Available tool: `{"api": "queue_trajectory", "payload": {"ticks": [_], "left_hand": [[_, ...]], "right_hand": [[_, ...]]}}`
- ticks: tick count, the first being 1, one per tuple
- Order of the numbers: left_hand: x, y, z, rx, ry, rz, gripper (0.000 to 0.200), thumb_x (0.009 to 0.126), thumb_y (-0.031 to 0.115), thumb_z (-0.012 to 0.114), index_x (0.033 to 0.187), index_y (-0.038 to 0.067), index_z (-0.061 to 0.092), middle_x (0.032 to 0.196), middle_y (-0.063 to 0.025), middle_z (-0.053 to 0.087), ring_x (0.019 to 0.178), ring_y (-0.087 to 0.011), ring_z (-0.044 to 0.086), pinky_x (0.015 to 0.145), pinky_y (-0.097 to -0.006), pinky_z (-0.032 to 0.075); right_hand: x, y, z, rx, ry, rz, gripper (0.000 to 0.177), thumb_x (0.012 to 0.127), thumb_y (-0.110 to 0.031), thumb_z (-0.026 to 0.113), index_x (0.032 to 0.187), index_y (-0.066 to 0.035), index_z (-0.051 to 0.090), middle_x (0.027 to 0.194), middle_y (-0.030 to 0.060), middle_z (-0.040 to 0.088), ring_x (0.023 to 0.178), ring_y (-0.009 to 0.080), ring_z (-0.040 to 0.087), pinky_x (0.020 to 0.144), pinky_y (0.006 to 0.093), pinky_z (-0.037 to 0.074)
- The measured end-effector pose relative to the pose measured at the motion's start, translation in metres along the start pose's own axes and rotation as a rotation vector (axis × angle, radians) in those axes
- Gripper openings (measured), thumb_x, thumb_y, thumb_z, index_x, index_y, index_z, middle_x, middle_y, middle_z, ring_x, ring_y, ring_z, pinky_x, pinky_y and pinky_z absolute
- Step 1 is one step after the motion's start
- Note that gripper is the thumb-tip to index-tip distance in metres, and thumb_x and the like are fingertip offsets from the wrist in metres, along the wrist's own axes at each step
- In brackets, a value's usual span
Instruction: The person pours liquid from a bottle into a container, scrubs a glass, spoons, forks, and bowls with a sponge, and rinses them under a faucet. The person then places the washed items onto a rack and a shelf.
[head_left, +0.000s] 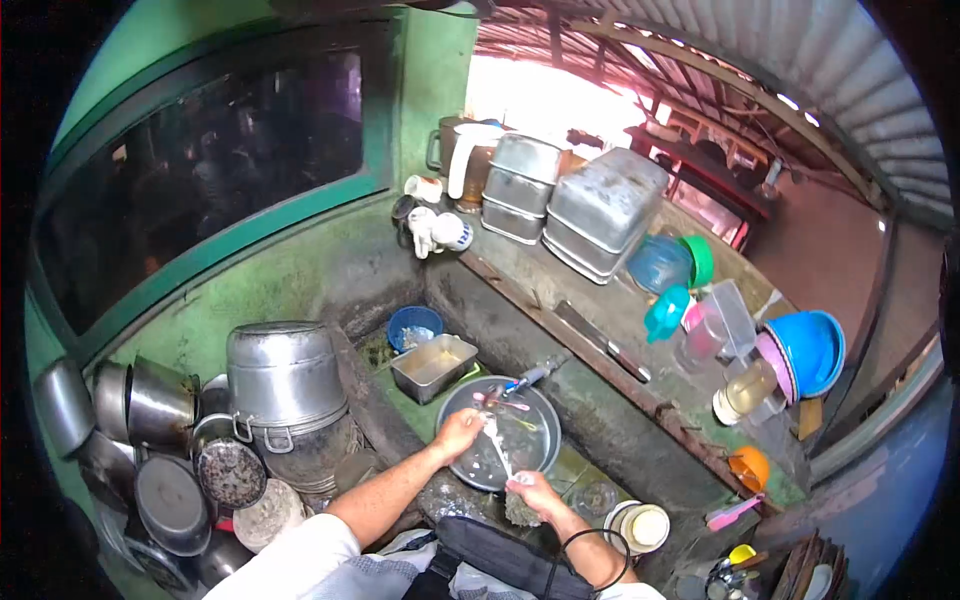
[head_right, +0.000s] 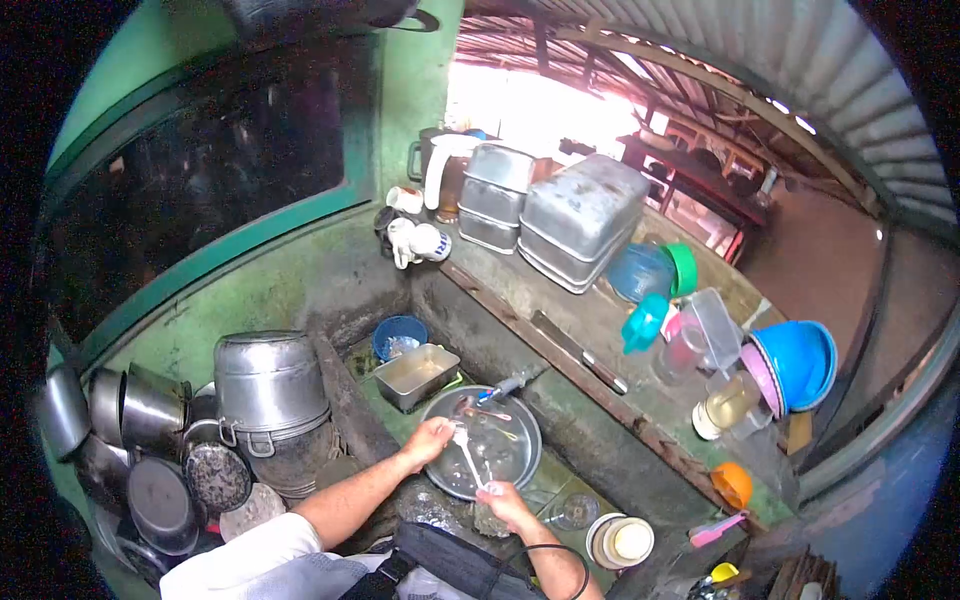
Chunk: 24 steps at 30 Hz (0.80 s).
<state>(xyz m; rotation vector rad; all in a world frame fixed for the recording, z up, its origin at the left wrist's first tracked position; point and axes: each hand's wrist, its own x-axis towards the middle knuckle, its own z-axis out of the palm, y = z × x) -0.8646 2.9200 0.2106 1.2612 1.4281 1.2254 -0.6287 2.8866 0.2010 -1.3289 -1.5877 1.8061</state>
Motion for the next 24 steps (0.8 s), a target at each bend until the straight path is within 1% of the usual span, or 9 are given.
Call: {"api": "queue_trajectory", "payload": {"ticks": [4, 8, 10, 12, 14, 17, 20, 23, 24], "left_hand": [[-0.029, 0.029, -0.003, -0.188, -0.041, -0.241, 0.041, 0.09, 0.007, 0.042, 0.131, 0.006, 0.048, 0.072, -0.0003, 0.052, 0.055, -0.0093, 0.045, 0.047, -0.0259, 0.038], [-0.043, 0.031, -0.002, -0.217, -0.21, -0.367, 0.053, 0.087, 0.002, 0.039, 0.14, 0.012, 0.042, 0.062, 0.0033, 0.046, 0.043, -0.0068, 0.036, 0.038, -0.0251, 0.029], [-0.045, 0.031, 0.0, -0.131, -0.382, -0.252, 0.053, 0.092, 0.007, 0.038, 0.144, 0.01, 0.034, 0.066, 0.0042, 0.045, 0.047, -0.0057, 0.036, 0.039, -0.0234, 0.029], [-0.042, 0.029, 0.02, 0.014, -0.376, -0.081, 0.048, 0.092, 0.007, 0.039, 0.14, 0.01, 0.04, 0.07, 0.0, 0.051, 0.053, -0.0098, 0.043, 0.045, -0.0276, 0.036], [-0.044, 0.038, 0.041, 0.018, -0.32, 0.442, 0.04, 0.092, 0.008, 0.04, 0.131, 0.008, 0.049, 0.076, -0.0071, 0.06, 0.068, -0.0186, 0.055, 0.061, -0.0354, 0.045], [-0.059, 0.081, 0.026, -0.033, -0.351, 0.322, 0.041, 0.093, 0.008, 0.04, 0.133, 0.01, 0.048, 0.069, -0.0031, 0.054, 0.06, -0.0134, 0.05, 0.05, -0.0317, 0.042], [-0.062, 0.116, 0.004, -0.296, -0.488, -0.21, 0.048, 0.094, 0.008, 0.037, 0.141, 0.016, 0.04, 0.063, 0.0068, 0.035, 0.046, -0.0026, 0.028, 0.036, -0.0211, 0.021], [-0.046, 0.136, -0.024, -0.606, -0.731, -0.387, 0.059, 0.093, 0.006, 0.034, 0.15, 0.022, 0.023, 0.064, 0.0078, 0.031, 0.047, -0.004, 0.026, 0.038, -0.019, 0.021], [-0.051, 0.138, -0.03, -0.591, -0.745, -0.393, 0.059, 0.093, 0.006, 0.034, 0.15, 0.022, 0.023, 0.064, 0.0078, 0.031, 0.047, -0.004, 0.026, 0.038, -0.019, 0.021]], "right_hand": [[0.021, 0.005, -0.012, -0.016, 0.088, 0.108, 0.018, 0.087, -0.019, 0.065, 0.093, -0.002, 0.066, 0.087, 0.0059, 0.069, 0.08, 0.0153, 0.062, 0.077, 0.0301, 0.047], [0.029, -0.029, -0.009, -0.597, 0.357, 0.11, 0.027, 0.084, -0.025, 0.067, 0.097, -0.001, 0.064, 0.098, 0.0119, 0.067, 0.091, 0.0201, 0.061, 0.083, 0.0349, 0.047], [0.029, -0.048, 0.003, -0.13, 0.722, -0.336, 0.025, 0.087, -0.024, 0.064, 0.099, -0.001, 0.061, 0.097, 0.0107, 0.064, 0.091, 0.0181, 0.059, 0.081, 0.0334, 0.047], [0.028, -0.086, 0.026, 0.149, 0.81, -0.579, 0.023, 0.089, -0.022, 0.063, 0.099, -0.001, 0.058, 0.09, 0.0088, 0.062, 0.086, 0.0165, 0.057, 0.078, 0.0319, 0.047], [0.039, -0.097, 0.031, -0.259, 0.966, -0.635, 0.016, 0.09, -0.017, 0.061, 0.092, -0.002, 0.055, 0.084, 0.0118, 0.061, 0.078, 0.0183, 0.059, 0.072, 0.0336, 0.048], [0.023, -0.142, 0.021, -0.416, 0.857, -0.731, 0.016, 0.088, -0.013, 0.062, 0.089, -0.001, 0.053, 0.077, 0.016, 0.062, 0.071, 0.0272, 0.063, 0.066, 0.0382, 0.05], [0.017, -0.163, 0.022, -0.449, 0.876, -0.731, 0.017, 0.086, -0.011, 0.063, 0.091, 0.001, 0.052, 0.081, 0.0184, 0.062, 0.075, 0.034, 0.063, 0.068, 0.0424, 0.051], [0.013, -0.176, 0.029, -0.798, 0.93, -1.207, 0.018, 0.081, -0.009, 0.066, 0.094, -0.001, 0.057, 0.083, 0.0175, 0.061, 0.072, 0.0349, 0.062, 0.065, 0.0406, 0.051], [0.011, -0.173, 0.024, -0.793, 0.951, -1.198, 0.018, 0.081, -0.009, 0.066, 0.094, -0.001, 0.057, 0.083, 0.0175, 0.061, 0.072, 0.0349, 0.062, 0.065, 0.0406, 0.051]]}}
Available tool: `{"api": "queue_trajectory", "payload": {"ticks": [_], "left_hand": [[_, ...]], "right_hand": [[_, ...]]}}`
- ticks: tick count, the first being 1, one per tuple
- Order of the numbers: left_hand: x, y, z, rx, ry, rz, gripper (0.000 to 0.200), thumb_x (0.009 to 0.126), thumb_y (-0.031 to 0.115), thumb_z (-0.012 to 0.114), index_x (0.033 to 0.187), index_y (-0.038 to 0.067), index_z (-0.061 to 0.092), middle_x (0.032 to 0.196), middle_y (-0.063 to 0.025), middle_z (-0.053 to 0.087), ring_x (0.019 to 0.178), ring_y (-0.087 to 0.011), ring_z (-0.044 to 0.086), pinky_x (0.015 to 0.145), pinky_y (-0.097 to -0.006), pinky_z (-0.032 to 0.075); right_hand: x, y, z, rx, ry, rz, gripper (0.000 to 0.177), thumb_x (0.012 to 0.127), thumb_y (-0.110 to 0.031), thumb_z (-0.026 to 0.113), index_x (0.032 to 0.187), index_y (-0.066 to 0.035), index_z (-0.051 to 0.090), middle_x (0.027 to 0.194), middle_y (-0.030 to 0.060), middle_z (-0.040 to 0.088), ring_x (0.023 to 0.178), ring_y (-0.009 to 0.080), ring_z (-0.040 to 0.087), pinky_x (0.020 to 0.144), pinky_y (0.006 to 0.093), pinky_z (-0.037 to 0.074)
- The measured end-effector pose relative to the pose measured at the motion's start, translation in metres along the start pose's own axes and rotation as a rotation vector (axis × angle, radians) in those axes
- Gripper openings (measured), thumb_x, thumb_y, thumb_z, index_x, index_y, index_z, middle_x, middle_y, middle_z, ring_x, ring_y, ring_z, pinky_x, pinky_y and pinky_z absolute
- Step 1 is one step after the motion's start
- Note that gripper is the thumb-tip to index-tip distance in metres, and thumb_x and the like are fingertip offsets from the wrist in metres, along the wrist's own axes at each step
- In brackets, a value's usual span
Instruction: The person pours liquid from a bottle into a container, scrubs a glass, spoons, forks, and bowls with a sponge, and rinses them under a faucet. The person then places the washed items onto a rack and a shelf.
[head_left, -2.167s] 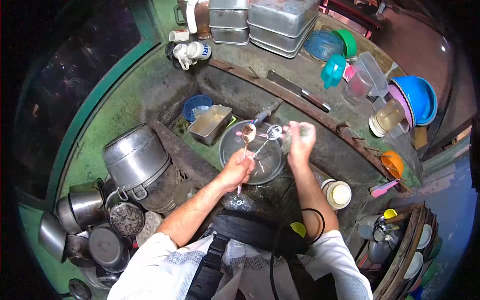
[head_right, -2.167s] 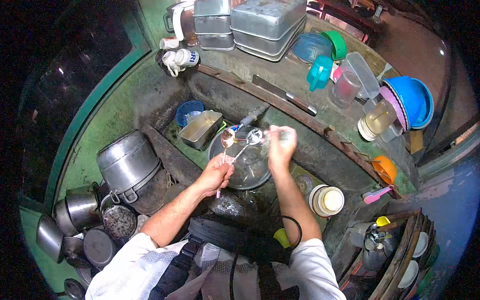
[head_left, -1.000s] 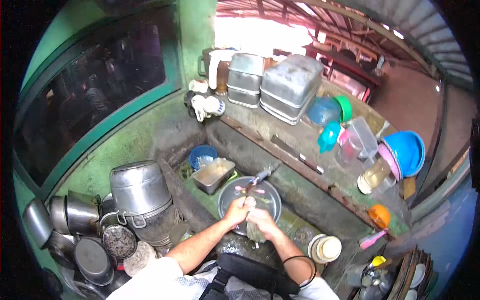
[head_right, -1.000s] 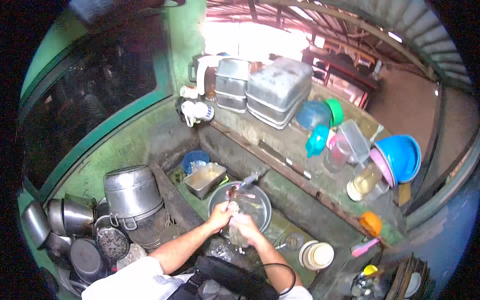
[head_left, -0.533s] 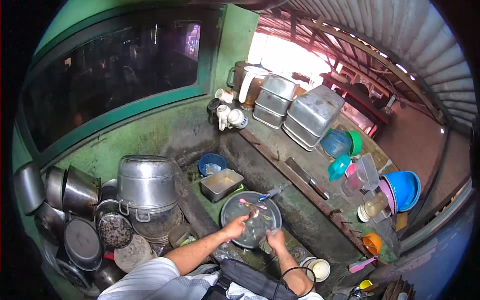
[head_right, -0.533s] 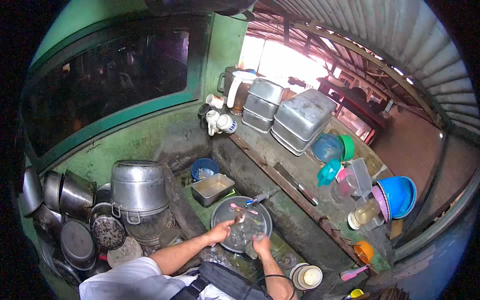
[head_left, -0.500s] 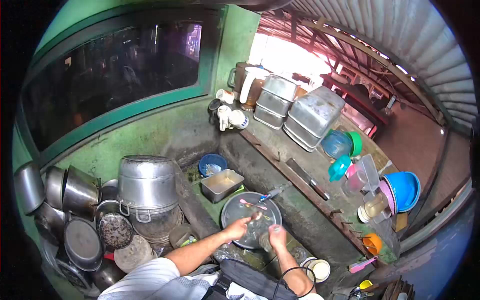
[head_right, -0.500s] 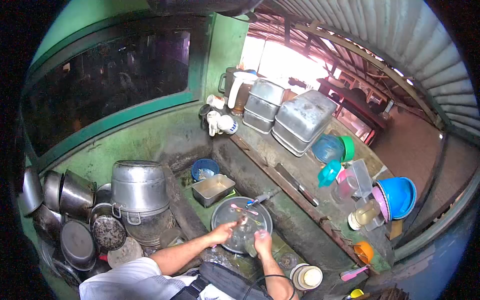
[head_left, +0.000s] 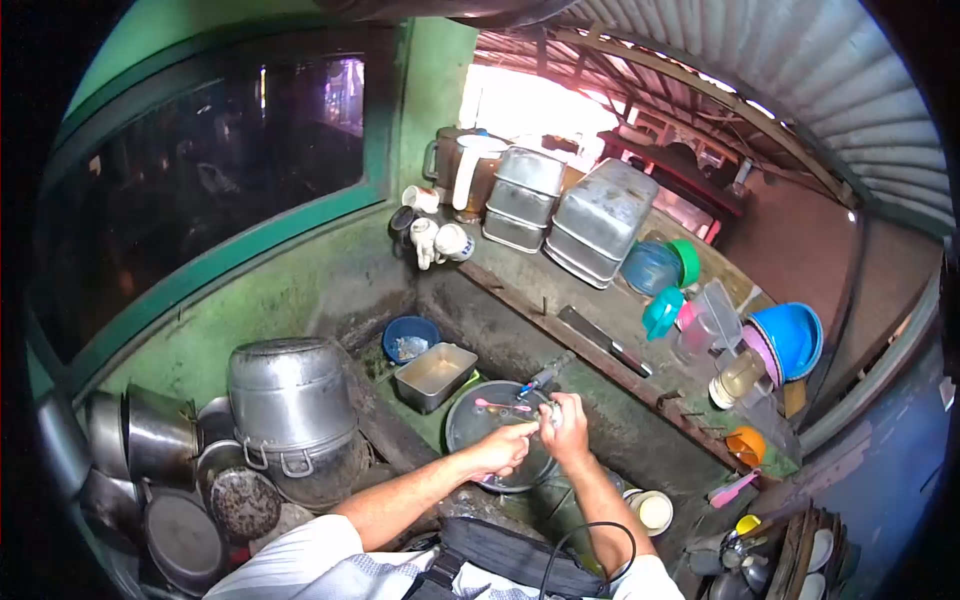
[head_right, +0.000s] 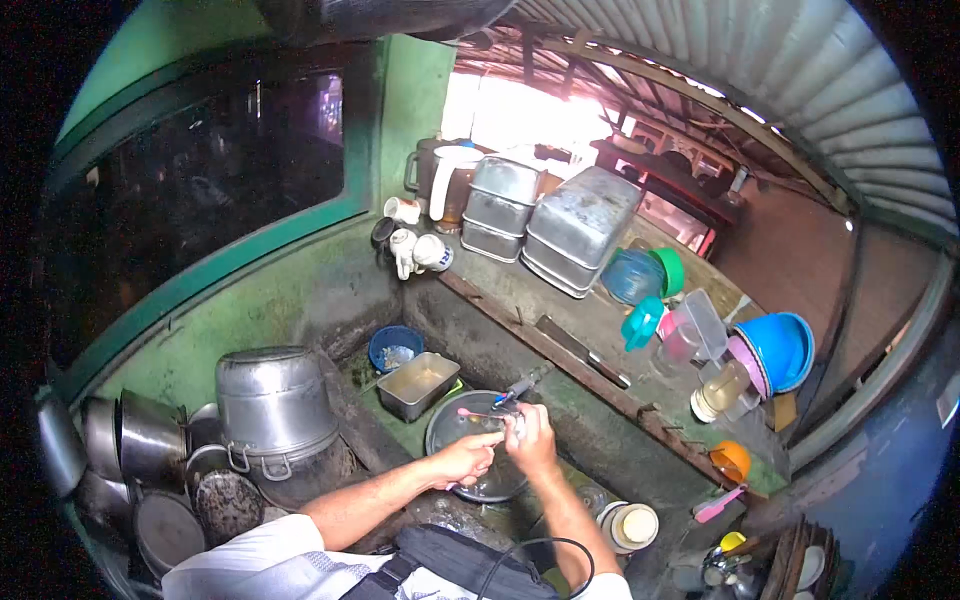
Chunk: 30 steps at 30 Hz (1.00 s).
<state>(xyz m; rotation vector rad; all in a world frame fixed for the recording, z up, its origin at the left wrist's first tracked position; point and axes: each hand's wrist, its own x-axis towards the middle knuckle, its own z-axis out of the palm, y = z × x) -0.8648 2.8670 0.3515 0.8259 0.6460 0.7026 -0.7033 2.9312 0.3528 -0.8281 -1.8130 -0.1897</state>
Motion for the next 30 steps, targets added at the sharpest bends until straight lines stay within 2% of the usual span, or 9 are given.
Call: {"api": "queue_trajectory", "payload": {"ticks": [2, 6, 8, 11, 16, 18, 21, 25, 30], "left_hand": [[-0.011, 0.003, 0.003, 0.17, 0.041, 0.013, 0.061, 0.093, 0.005, 0.034, 0.149, 0.024, 0.024, 0.064, 0.0074, 0.032, 0.047, -0.004, 0.026, 0.039, -0.0183, 0.02], [-0.013, 0.008, 0.005, 0.128, -0.002, 0.024, 0.061, 0.095, 0.006, 0.032, 0.15, 0.027, 0.019, 0.064, 0.0067, 0.033, 0.047, -0.0043, 0.025, 0.039, -0.0193, 0.021], [-0.007, 0.003, 0.013, 0.089, 0.041, 0.017, 0.053, 0.095, 0.007, 0.034, 0.146, 0.025, 0.031, 0.065, 0.0057, 0.035, 0.047, -0.0041, 0.026, 0.038, -0.0192, 0.02], [0.01, -0.001, 0.023, -0.101, 0.033, 0.079, 0.012, 0.095, 0.009, 0.037, 0.1, 0.016, 0.045, 0.063, 0.0043, 0.034, 0.046, -0.0035, 0.027, 0.036, -0.0191, 0.018], [-0.003, -0.004, 0.029, -0.041, 0.119, 0.034, 0.009, 0.094, 0.009, 0.038, 0.094, 0.015, 0.043, 0.061, 0.0066, 0.029, 0.047, -0.0036, 0.026, 0.037, -0.0198, 0.018], [0.003, -0.009, 0.033, -0.063, 0.126, 0.082, 0.018, 0.094, 0.008, 0.037, 0.108, 0.015, 0.047, 0.061, 0.0065, 0.029, 0.047, -0.0038, 0.026, 0.037, -0.0196, 0.018], [0.024, -0.011, 0.035, -0.03, 0.17, 0.058, 0.045, 0.095, 0.008, 0.037, 0.139, 0.015, 0.036, 0.061, 0.0057, 0.03, 0.045, -0.0044, 0.025, 0.036, -0.0199, 0.019], [0.021, -0.008, 0.051, -0.045, 0.15, 0.077, 0.048, 0.097, 0.01, 0.037, 0.144, 0.015, 0.031, 0.062, 0.0053, 0.031, 0.044, -0.0052, 0.025, 0.037, -0.0199, 0.02], [0.042, -0.021, 0.058, 0.089, 0.176, 0.024, 0.047, 0.099, 0.013, 0.035, 0.146, 0.017, 0.029, 0.062, 0.006, 0.03, 0.047, -0.0051, 0.025, 0.039, -0.0197, 0.022]], "right_hand": [[0.0, 0.015, -0.006, 0.08, -0.118, 0.118, 0.015, 0.082, -0.009, 0.064, 0.094, -0.001, 0.057, 0.081, 0.0157, 0.06, 0.07, 0.034, 0.061, 0.065, 0.0394, 0.051], [0.023, 0.018, -0.01, 0.296, 0.429, 0.751, 0.008, 0.089, -0.009, 0.057, 0.087, -0.002, 0.054, 0.08, 0.0069, 0.058, 0.073, 0.0173, 0.057, 0.067, 0.032, 0.047], [0.029, 0.005, -0.009, 0.684, 0.596, 0.736, 0.006, 0.088, -0.007, 0.059, 0.086, -0.004, 0.054, 0.083, 0.0033, 0.056, 0.078, 0.0132, 0.052, 0.072, 0.0286, 0.044], [0.023, -0.008, 0.003, 0.296, 0.254, 0.392, 0.016, 0.079, -0.01, 0.069, 0.078, -0.003, 0.055, 0.085, 0.012, 0.059, 0.083, 0.0248, 0.058, 0.074, 0.0332, 0.046], [0.005, 0.01, -0.015, 0.057, -0.118, 0.271, 0.018, 0.077, -0.006, 0.069, 0.073, -0.002, 0.052, 0.075, 0.014, 0.058, 0.068, 0.0317, 0.06, 0.06, 0.0407, 0.047], [0.005, 0.016, -0.014, 0.166, 0.027, 0.521, 0.016, 0.077, -0.007, 0.069, 0.076, -0.002, 0.054, 0.08, 0.0146, 0.059, 0.07, 0.0328, 0.06, 0.061, 0.0416, 0.048], [0.017, 0.002, -0.019, 0.176, 0.033, 0.115, 0.017, 0.077, -0.009, 0.071, 0.086, -0.003, 0.058, 0.08, 0.0153, 0.06, 0.077, 0.0341, 0.061, 0.066, 0.0429, 0.05], [0.018, 0.042, -0.031, 0.196, 0.117, 0.477, 0.014, 0.081, -0.01, 0.069, 0.087, -0.004, 0.057, 0.074, 0.0138, 0.062, 0.066, 0.0337, 0.062, 0.063, 0.0429, 0.051], [0.008, 0.045, -0.047, 0.101, 0.053, -0.095, 0.015, 0.081, -0.008, 0.068, 0.088, -0.003, 0.056, 0.073, 0.0128, 0.059, 0.065, 0.0299, 0.06, 0.062, 0.0368, 0.049]]}}
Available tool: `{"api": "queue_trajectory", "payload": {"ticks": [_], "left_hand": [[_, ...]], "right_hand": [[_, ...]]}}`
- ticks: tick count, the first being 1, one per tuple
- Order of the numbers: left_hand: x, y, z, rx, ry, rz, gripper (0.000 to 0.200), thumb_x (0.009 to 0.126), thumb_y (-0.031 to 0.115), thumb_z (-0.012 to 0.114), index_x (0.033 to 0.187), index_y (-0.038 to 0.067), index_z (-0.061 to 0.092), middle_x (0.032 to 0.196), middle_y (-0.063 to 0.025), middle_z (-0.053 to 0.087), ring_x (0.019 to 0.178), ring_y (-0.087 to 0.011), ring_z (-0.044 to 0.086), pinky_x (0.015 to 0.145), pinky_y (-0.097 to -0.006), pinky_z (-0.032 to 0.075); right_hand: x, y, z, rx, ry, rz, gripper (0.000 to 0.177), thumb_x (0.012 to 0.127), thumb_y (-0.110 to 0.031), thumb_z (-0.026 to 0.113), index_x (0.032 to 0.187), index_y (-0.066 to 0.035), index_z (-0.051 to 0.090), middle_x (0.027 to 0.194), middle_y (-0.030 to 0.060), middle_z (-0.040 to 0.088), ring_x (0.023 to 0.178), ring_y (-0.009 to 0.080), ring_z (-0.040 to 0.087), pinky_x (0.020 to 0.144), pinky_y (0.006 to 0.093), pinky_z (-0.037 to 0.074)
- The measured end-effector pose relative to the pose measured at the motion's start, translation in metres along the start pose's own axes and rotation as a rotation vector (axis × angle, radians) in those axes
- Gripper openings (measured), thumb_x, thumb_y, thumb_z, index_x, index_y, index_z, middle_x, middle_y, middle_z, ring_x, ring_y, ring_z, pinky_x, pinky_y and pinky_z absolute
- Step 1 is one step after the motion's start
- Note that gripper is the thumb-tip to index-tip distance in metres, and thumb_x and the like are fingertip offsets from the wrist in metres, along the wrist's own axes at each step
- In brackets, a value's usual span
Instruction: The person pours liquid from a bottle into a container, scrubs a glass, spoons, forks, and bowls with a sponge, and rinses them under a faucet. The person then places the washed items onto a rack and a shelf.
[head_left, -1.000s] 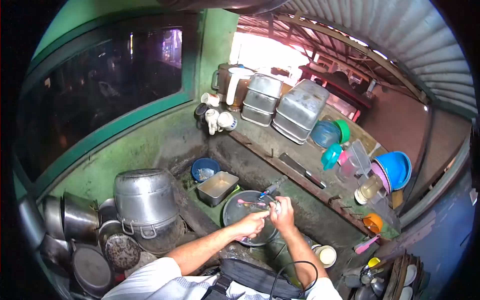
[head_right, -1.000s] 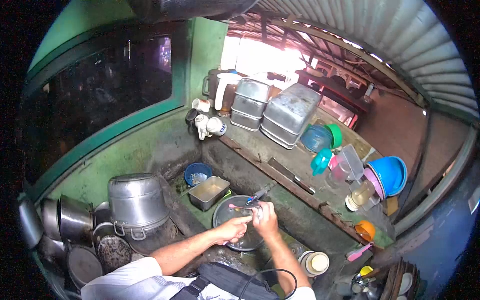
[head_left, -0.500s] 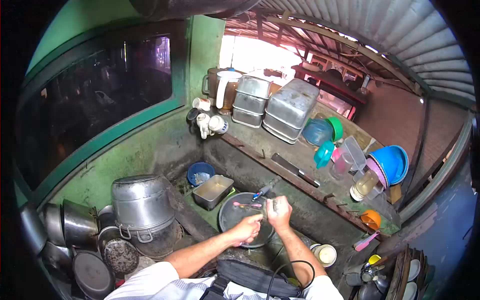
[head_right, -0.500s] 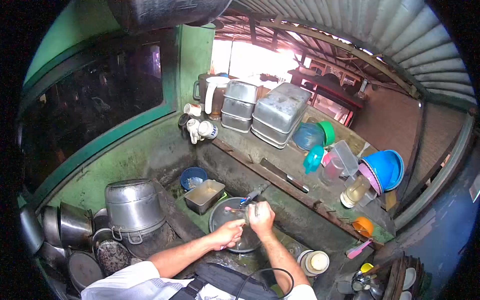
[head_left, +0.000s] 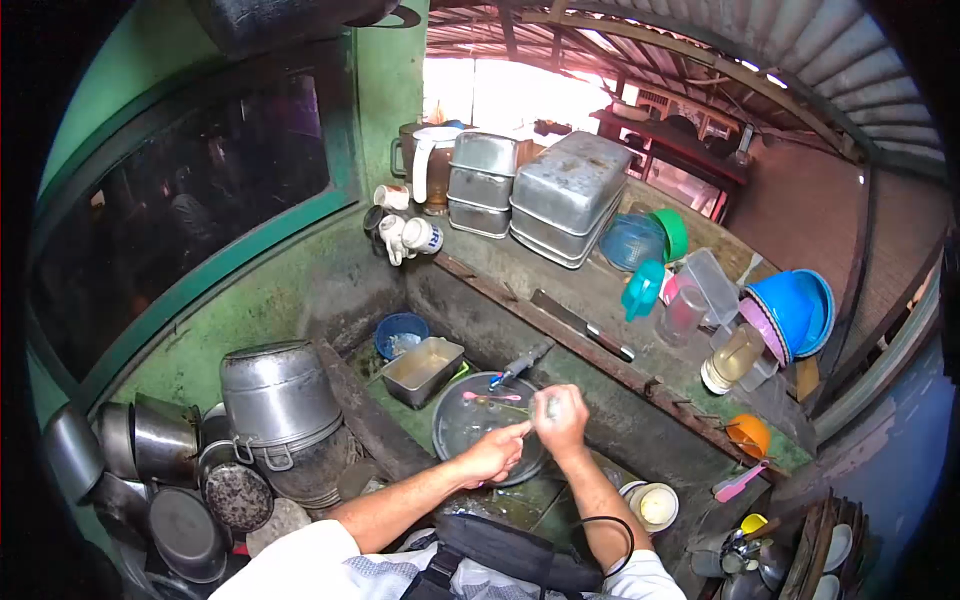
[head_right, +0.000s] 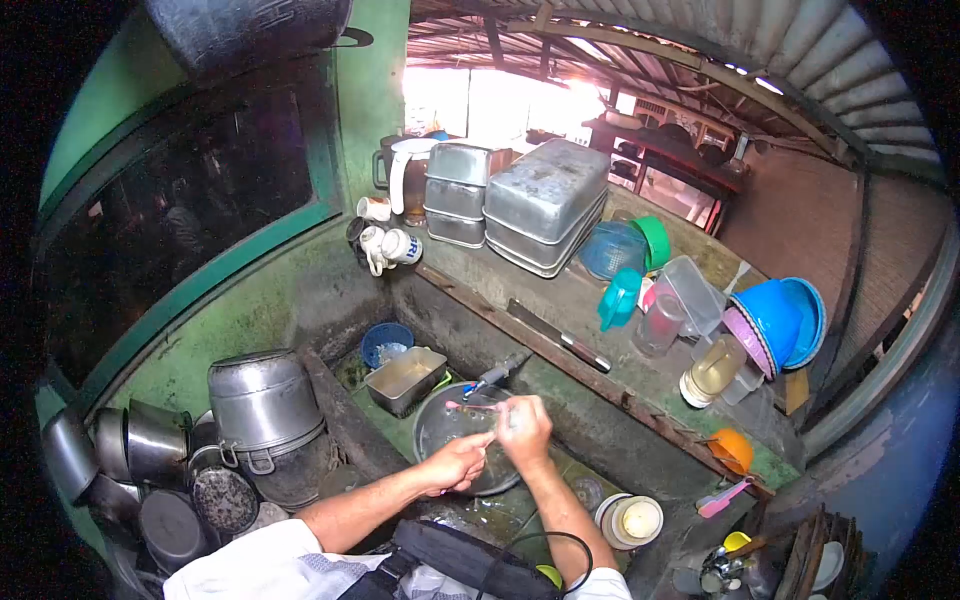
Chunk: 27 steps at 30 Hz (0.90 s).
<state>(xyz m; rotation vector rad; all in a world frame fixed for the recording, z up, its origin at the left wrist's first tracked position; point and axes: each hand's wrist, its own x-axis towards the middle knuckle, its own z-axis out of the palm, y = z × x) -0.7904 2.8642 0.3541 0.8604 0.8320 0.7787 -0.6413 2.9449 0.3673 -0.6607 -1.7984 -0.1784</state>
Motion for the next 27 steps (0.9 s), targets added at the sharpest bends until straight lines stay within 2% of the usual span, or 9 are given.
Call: {"api": "queue_trajectory", "payload": {"ticks": [3, 6, 7, 8, 10, 16, 20, 22, 27], "left_hand": [[0.0, 0.005, 0.007, -0.027, -0.025, 0.003, 0.046, 0.1, 0.014, 0.036, 0.145, 0.018, 0.032, 0.062, 0.0063, 0.03, 0.048, -0.0048, 0.025, 0.039, -0.0196, 0.023], [0.012, 0.0, -0.005, -0.184, -0.09, -0.06, 0.039, 0.099, 0.012, 0.038, 0.138, 0.016, 0.041, 0.062, 0.0053, 0.033, 0.045, -0.0045, 0.026, 0.036, -0.0193, 0.022], [0.016, -0.004, -0.011, -0.284, -0.172, -0.11, 0.033, 0.099, 0.013, 0.039, 0.132, 0.014, 0.044, 0.061, 0.0048, 0.035, 0.045, -0.0044, 0.027, 0.035, -0.0192, 0.021], [0.017, -0.005, -0.013, -0.382, -0.253, -0.158, 0.028, 0.098, 0.014, 0.041, 0.126, 0.012, 0.048, 0.061, 0.0042, 0.036, 0.044, -0.0044, 0.028, 0.034, -0.0191, 0.021], [0.014, -0.008, -0.016, -0.322, -0.373, -0.157, 0.021, 0.097, 0.014, 0.044, 0.117, 0.009, 0.05, 0.061, 0.0037, 0.038, 0.043, -0.0032, 0.029, 0.034, -0.0172, 0.02], [0.014, 0.0, -0.028, 0.111, -0.046, -0.011, 0.021, 0.098, 0.017, 0.042, 0.112, 0.009, 0.056, 0.062, 0.0043, 0.043, 0.043, -0.0047, 0.032, 0.035, -0.0197, 0.023], [0.038, -0.024, -0.058, 0.597, 0.184, 0.416, 0.019, 0.096, 0.01, 0.045, 0.094, 0.004, 0.063, 0.069, -0.0045, 0.063, 0.053, -0.0124, 0.057, 0.045, -0.026, 0.045], [0.032, -0.024, -0.063, 0.331, 0.158, 0.018, 0.023, 0.095, 0.009, 0.045, 0.087, 0.001, 0.065, 0.077, -0.0084, 0.067, 0.064, -0.0157, 0.064, 0.056, -0.0272, 0.052], [0.049, -0.033, -0.092, 0.22, 0.205, 0.006, 0.038, 0.099, 0.036, 0.047, 0.101, 0.001, 0.064, 0.089, -0.006, 0.067, 0.08, -0.0114, 0.063, 0.069, -0.0265, 0.052]], "right_hand": [[-0.024, 0.04, 0.007, 0.349, 0.231, 0.922, 0.015, 0.08, -0.004, 0.069, 0.086, -0.004, 0.055, 0.074, 0.0086, 0.06, 0.064, 0.0227, 0.06, 0.062, 0.0294, 0.049], [-0.022, 0.021, -0.014, 1.688, 0.093, 1.279, 0.025, 0.094, -0.034, 0.053, 0.088, -0.009, 0.056, 0.081, 0.0075, 0.058, 0.075, 0.0254, 0.058, 0.059, 0.0403, 0.047], [-0.032, 0.016, -0.007, 1.647, 0.135, 1.524, 0.034, 0.096, -0.044, 0.043, 0.092, -0.013, 0.057, 0.079, 0.0067, 0.057, 0.073, 0.0258, 0.055, 0.054, 0.0416, 0.044], [-0.041, 0.026, -0.01, 2.211, -0.041, 1.507, 0.028, 0.096, -0.041, 0.045, 0.094, -0.016, 0.058, 0.072, 0.0035, 0.051, 0.065, 0.0196, 0.049, 0.049, 0.0371, 0.04], [-0.048, 0.036, -0.002, 2.301, -0.109, 1.281, 0.024, 0.097, -0.039, 0.045, 0.094, -0.018, 0.057, 0.065, 0.0007, 0.045, 0.057, 0.0151, 0.042, 0.046, 0.0311, 0.036], [-0.033, 0.019, 0.019, 1.575, 0.359, 1.566, 0.012, 0.097, -0.022, 0.051, 0.097, -0.011, 0.054, 0.073, 0.006, 0.058, 0.063, 0.0198, 0.059, 0.054, 0.0321, 0.05], [-0.081, -0.027, 0.065, 0.96, -0.004, 1.211, 0.01, 0.092, -0.01, 0.058, 0.096, -0.001, 0.06, 0.093, 0.0087, 0.066, 0.083, 0.0143, 0.063, 0.073, 0.0288, 0.051], [-0.078, -0.027, 0.053, 0.986, -0.114, 1.361, 0.011, 0.092, -0.011, 0.058, 0.095, -0.001, 0.061, 0.085, 0.0062, 0.066, 0.078, 0.0119, 0.062, 0.068, 0.0274, 0.05], [-0.085, -0.005, 0.041, 0.867, -0.438, 1.098, 0.011, 0.087, -0.007, 0.06, 0.094, 0.0, 0.064, 0.085, 0.0016, 0.066, 0.08, 0.0101, 0.058, 0.075, 0.0293, 0.048]]}}
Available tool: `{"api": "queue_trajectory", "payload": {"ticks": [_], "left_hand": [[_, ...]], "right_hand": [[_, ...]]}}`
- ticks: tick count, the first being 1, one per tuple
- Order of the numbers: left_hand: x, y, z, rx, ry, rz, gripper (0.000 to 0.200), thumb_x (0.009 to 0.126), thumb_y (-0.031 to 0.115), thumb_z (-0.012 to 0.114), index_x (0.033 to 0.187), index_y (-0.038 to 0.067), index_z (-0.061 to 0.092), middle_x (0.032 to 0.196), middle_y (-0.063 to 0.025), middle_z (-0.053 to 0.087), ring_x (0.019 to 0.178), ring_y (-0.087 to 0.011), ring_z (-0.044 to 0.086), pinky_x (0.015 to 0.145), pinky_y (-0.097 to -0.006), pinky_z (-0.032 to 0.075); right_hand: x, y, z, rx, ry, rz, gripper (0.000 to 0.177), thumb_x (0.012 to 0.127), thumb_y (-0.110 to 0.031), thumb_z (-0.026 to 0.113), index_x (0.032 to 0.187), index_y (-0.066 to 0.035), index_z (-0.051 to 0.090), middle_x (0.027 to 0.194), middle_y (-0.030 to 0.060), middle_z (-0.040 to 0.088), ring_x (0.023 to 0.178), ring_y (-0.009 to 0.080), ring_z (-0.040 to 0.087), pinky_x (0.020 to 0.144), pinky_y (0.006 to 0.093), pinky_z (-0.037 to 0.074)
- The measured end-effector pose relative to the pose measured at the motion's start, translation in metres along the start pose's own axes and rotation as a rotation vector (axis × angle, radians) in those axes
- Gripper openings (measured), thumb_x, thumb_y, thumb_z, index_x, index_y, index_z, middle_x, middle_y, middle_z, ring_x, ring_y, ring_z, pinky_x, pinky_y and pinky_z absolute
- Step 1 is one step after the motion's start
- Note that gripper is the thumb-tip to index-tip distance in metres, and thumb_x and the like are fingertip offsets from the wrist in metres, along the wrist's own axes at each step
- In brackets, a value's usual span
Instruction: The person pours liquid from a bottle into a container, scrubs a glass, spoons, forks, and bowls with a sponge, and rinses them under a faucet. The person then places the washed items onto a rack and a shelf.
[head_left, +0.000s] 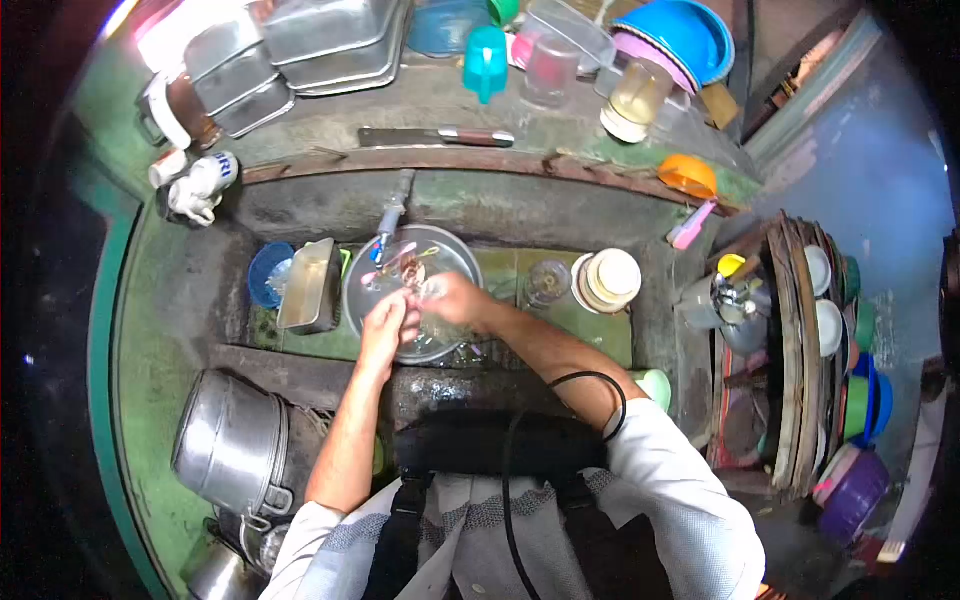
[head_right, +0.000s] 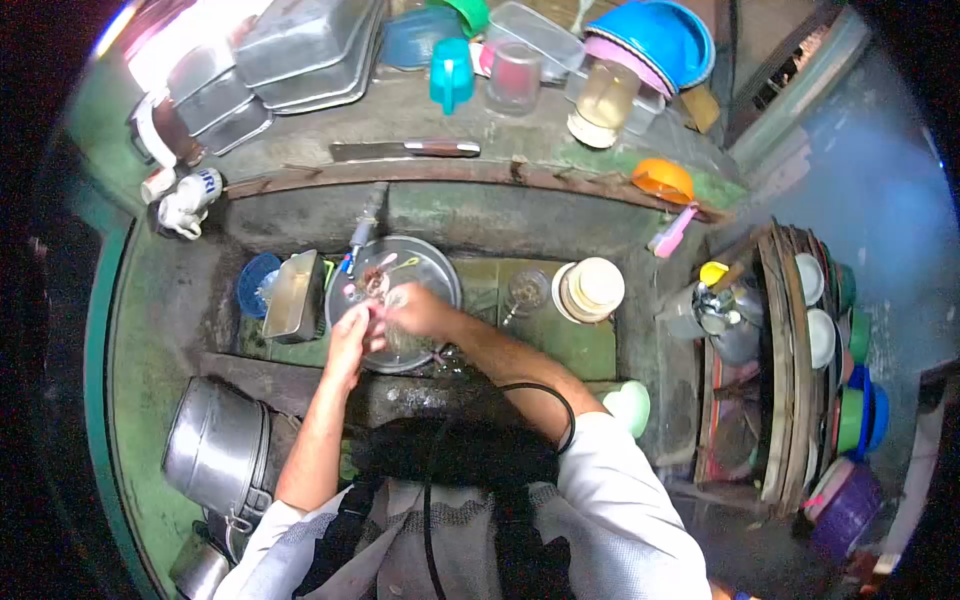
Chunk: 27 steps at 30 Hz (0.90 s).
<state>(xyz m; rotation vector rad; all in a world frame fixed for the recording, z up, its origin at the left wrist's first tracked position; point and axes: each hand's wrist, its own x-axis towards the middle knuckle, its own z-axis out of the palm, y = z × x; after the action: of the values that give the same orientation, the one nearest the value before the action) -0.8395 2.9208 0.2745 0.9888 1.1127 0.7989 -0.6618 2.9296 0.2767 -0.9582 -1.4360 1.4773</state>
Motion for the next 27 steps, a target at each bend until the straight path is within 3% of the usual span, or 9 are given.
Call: {"api": "queue_trajectory", "payload": {"ticks": [5, 7, 9, 13, 14, 17, 18, 21, 27], "left_hand": [[0.048, -0.027, 0.007, -0.104, -0.058, -0.041, 0.033, 0.1, 0.035, 0.045, 0.097, 0.005, 0.059, 0.085, -0.0064, 0.068, 0.066, -0.0095, 0.059, 0.06, -0.024, 0.048], [0.056, -0.033, 0.006, -0.235, 0.142, -0.105, 0.032, 0.1, 0.036, 0.043, 0.096, 0.007, 0.056, 0.083, -0.009, 0.068, 0.061, -0.0123, 0.06, 0.054, -0.0243, 0.047], [0.085, -0.067, -0.023, -0.407, 0.31, -0.241, 0.032, 0.1, 0.036, 0.04, 0.101, 0.009, 0.055, 0.093, -0.0063, 0.067, 0.082, -0.0174, 0.063, 0.059, -0.03, 0.054], [0.113, -0.115, -0.055, -0.628, 0.498, -0.226, 0.026, 0.1, 0.029, 0.039, 0.109, 0.009, 0.052, 0.098, -0.007, 0.065, 0.086, -0.0193, 0.064, 0.07, -0.0349, 0.058], [0.116, -0.125, -0.063, -0.613, 0.435, -0.29, 0.026, 0.1, 0.029, 0.039, 0.109, 0.008, 0.051, 0.097, -0.0074, 0.065, 0.083, -0.0202, 0.064, 0.07, -0.0349, 0.059], [0.108, -0.147, -0.068, -0.449, 0.466, -0.386, 0.029, 0.1, 0.03, 0.04, 0.111, 0.005, 0.05, 0.092, -0.0098, 0.061, 0.068, -0.0216, 0.061, 0.061, -0.033, 0.058], [0.102, -0.152, -0.07, -0.472, 0.484, -0.442, 0.03, 0.1, 0.031, 0.04, 0.111, 0.005, 0.05, 0.094, -0.0097, 0.06, 0.071, -0.0213, 0.06, 0.062, -0.0328, 0.057], [0.063, -0.149, -0.053, -0.372, 0.623, -0.441, 0.035, 0.1, 0.033, 0.039, 0.118, 0.004, 0.048, 0.115, -0.0138, 0.055, 0.101, -0.0272, 0.055, 0.079, -0.0394, 0.052], [-0.005, -0.176, -0.075, -0.292, 0.607, -0.435, 0.048, 0.099, 0.036, 0.041, 0.137, 0.008, 0.033, 0.127, -0.0137, 0.049, 0.107, -0.0253, 0.054, 0.087, -0.0404, 0.05]], "right_hand": [[-0.017, 0.046, 0.023, -0.152, 0.124, -0.118, 0.029, 0.082, -0.01, 0.063, 0.109, -0.001, 0.059, 0.098, 0.0119, 0.065, 0.091, 0.0181, 0.057, 0.085, 0.0329, 0.045], [-0.034, 0.075, -0.003, -0.501, -0.289, 0.428, 0.035, 0.08, -0.015, 0.064, 0.112, -0.001, 0.058, 0.109, 0.0179, 0.062, 0.096, 0.024, 0.059, 0.087, 0.0381, 0.046], [-0.077, 0.099, -0.026, -0.544, -0.159, 0.099, 0.032, 0.08, -0.022, 0.066, 0.103, 0.0, 0.062, 0.101, 0.0216, 0.064, 0.09, 0.0309, 0.063, 0.08, 0.0438, 0.048], [-0.146, 0.124, -0.131, -0.848, 0.024, 0.563, 0.037, 0.077, -0.035, 0.065, 0.088, 0.0, 0.066, 0.086, 0.0219, 0.065, 0.078, 0.0363, 0.063, 0.072, 0.0458, 0.05], [-0.174, 0.151, -0.164, -0.594, 0.257, 0.323, 0.036, 0.077, -0.033, 0.065, 0.09, 0.0, 0.066, 0.084, 0.022, 0.065, 0.076, 0.036, 0.063, 0.071, 0.0457, 0.05], [-0.206, 0.153, -0.253, -0.335, 0.57, 0.928, 0.045, 0.091, -0.018, 0.055, 0.133, -0.003, 0.043, 0.116, 0.0187, 0.057, 0.102, 0.0281, 0.057, 0.085, 0.0382, 0.045], [-0.231, 0.233, -0.297, -0.877, 0.494, 0.756, 0.048, 0.095, -0.019, 0.048, 0.137, -0.001, 0.036, 0.121, 0.0203, 0.056, 0.11, 0.03, 0.054, 0.09, 0.0389, 0.044], [-0.237, 0.256, -0.33, -0.881, 0.502, 0.98, 0.045, 0.095, -0.023, 0.047, 0.132, 0.002, 0.043, 0.126, 0.02, 0.055, 0.114, 0.032, 0.053, 0.092, 0.0404, 0.044], [-0.242, 0.287, -0.35, -0.986, 0.741, 0.868, 0.035, 0.085, -0.024, 0.058, 0.107, 0.003, 0.06, 0.103, 0.0235, 0.063, 0.098, 0.0384, 0.06, 0.086, 0.0458, 0.047]]}}
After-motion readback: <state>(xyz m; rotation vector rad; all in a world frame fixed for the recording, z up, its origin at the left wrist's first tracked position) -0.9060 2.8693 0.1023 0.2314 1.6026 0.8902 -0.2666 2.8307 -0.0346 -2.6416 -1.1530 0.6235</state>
